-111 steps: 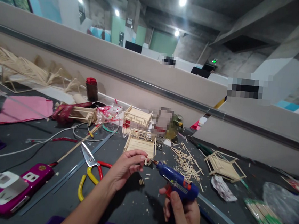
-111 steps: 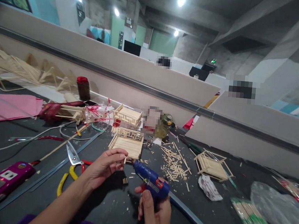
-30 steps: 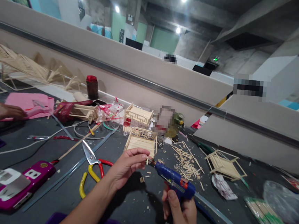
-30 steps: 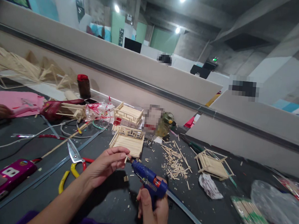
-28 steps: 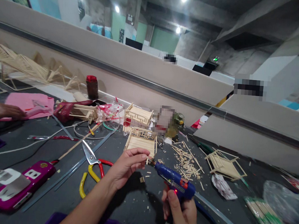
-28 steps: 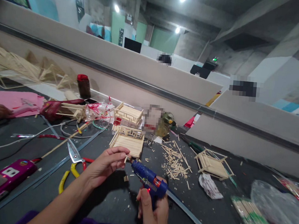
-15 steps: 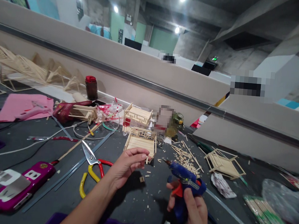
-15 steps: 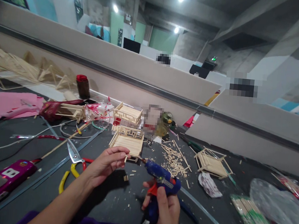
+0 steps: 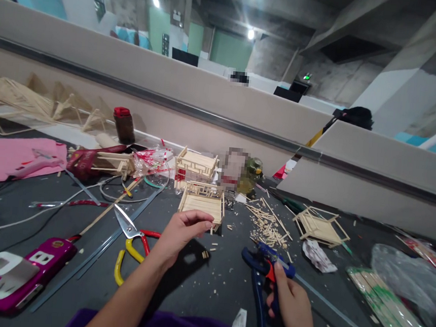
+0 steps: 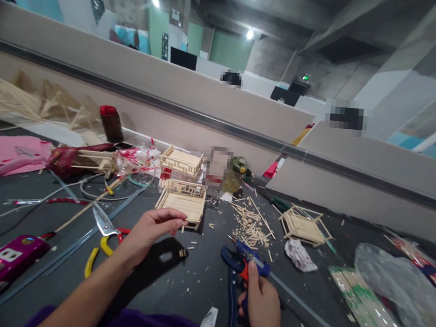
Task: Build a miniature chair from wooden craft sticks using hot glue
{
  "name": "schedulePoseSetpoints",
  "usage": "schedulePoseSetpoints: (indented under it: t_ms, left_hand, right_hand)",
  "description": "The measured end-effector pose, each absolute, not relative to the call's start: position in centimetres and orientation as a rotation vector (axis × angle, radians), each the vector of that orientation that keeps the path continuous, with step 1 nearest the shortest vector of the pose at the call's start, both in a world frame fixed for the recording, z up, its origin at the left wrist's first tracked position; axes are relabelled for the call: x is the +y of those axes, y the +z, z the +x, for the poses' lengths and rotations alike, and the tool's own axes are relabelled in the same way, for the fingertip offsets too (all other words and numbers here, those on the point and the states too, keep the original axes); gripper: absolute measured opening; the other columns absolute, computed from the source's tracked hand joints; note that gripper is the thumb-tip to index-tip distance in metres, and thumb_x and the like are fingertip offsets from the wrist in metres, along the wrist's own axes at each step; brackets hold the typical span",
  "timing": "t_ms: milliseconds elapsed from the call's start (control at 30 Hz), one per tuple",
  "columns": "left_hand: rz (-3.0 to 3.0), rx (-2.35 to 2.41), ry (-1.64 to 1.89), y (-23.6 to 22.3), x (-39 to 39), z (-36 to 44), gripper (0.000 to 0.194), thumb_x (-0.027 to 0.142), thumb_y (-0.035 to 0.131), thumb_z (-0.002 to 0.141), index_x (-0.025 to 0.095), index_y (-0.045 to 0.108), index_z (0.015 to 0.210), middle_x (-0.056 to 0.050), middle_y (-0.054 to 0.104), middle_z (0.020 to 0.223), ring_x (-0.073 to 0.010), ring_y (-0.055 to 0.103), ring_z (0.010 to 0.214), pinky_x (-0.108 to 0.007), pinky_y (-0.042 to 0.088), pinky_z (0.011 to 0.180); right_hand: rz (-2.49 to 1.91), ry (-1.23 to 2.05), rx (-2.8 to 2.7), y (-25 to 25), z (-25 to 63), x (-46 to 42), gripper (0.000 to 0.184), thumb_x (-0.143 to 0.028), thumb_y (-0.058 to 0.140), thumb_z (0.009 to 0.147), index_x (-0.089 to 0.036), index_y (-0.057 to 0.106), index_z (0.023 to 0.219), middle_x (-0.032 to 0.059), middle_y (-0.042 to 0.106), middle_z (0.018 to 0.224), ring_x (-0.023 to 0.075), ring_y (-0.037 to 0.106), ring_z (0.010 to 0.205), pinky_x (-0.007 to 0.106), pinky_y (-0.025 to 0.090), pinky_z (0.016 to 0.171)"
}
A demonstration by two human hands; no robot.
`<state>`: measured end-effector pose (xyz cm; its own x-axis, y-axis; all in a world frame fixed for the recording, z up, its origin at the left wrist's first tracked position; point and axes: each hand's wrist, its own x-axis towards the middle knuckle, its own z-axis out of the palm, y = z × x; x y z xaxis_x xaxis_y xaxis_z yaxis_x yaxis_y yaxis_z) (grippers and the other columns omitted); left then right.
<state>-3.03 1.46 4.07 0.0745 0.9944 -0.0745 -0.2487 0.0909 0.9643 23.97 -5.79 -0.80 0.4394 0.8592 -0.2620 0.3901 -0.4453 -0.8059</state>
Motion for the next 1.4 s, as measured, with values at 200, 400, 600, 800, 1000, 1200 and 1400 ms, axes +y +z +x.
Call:
schedulePoseSetpoints:
  t_ms: [200,400,600,800,1000,1200,1400]
  left_hand:
    - [1.016,1.030,1.181,4.2,1.5,-3.2,0.026,0.032,0.082,0.064,0.015,0.077,0.083,-0.004,0.072,0.080,-0.0111,0.054,0.064,-0.023,0.042,0.064]
    - [0.989,1.034,1.186,4.2,1.6,-3.7,0.023,0.029,0.082,0.065,0.015,0.077,0.082,-0.002,0.069,0.073,-0.0090,0.052,0.060,-0.023,0.042,0.063]
    - [0.919,1.009,1.179,3.7,1.9,-3.9,0.027,0.030,0.083,0.064,0.014,0.077,0.084,-0.003,0.069,0.074,-0.0084,0.052,0.059,-0.022,0.042,0.061]
    - [0.859,0.970,1.179,4.0,2.0,-3.9,0.029,0.030,0.085,0.061,0.014,0.077,0.084,-0.005,0.072,0.076,-0.0093,0.054,0.061,-0.022,0.044,0.060]
    - [0.838,0.959,1.161,4.0,1.8,-3.8,0.029,0.029,0.086,0.061,0.014,0.077,0.084,-0.005,0.072,0.078,-0.0092,0.055,0.062,-0.021,0.045,0.061]
    - [0.838,0.930,1.145,3.8,1.8,-3.8,0.028,0.029,0.085,0.062,0.014,0.076,0.084,-0.005,0.072,0.078,-0.0090,0.055,0.062,-0.021,0.044,0.061]
    - [0.896,0.925,1.084,3.9,1.6,-3.5,0.025,0.029,0.083,0.065,0.014,0.076,0.084,-0.006,0.072,0.080,-0.0103,0.056,0.065,-0.021,0.044,0.061]
  right_hand:
    - [-2.617,0.613,-1.315,1.2,24.2,-5.7,0.069,-0.068,0.023,0.090,-0.020,0.067,0.070,0.0211,0.074,0.084,0.0335,0.070,0.074,0.041,0.048,0.064]
    - [-2.384,0.133,-1.635,3.4,21.5,-6.6,0.035,-0.046,0.039,0.094,-0.024,0.062,0.080,0.0121,0.071,0.084,0.0304,0.067,0.078,0.037,0.044,0.063]
    - [-1.678,0.265,-2.241,1.6,13.9,-3.8,0.017,-0.010,0.052,0.088,-0.023,0.064,0.086,0.0038,0.066,0.086,0.0208,0.062,0.085,0.028,0.042,0.071]
    - [-1.618,0.251,-2.308,-1.2,12.1,-2.3,0.025,-0.010,0.052,0.091,-0.025,0.069,0.103,0.0049,0.062,0.091,0.0202,0.059,0.090,0.026,0.041,0.071]
    - [-1.602,0.237,-2.334,-1.9,11.9,-2.3,0.025,-0.011,0.053,0.091,-0.025,0.070,0.103,0.0062,0.061,0.092,0.0205,0.058,0.089,0.026,0.040,0.067]
    - [-1.461,0.529,-2.004,-1.1,12.3,-2.3,0.015,-0.007,0.058,0.084,-0.020,0.065,0.082,0.0019,0.063,0.083,0.0175,0.059,0.080,0.025,0.041,0.070]
    - [-1.274,0.778,-1.340,0.9,12.7,-2.6,0.015,-0.032,0.060,0.089,-0.019,0.068,0.088,0.0016,0.067,0.080,0.0157,0.059,0.069,0.025,0.045,0.063]
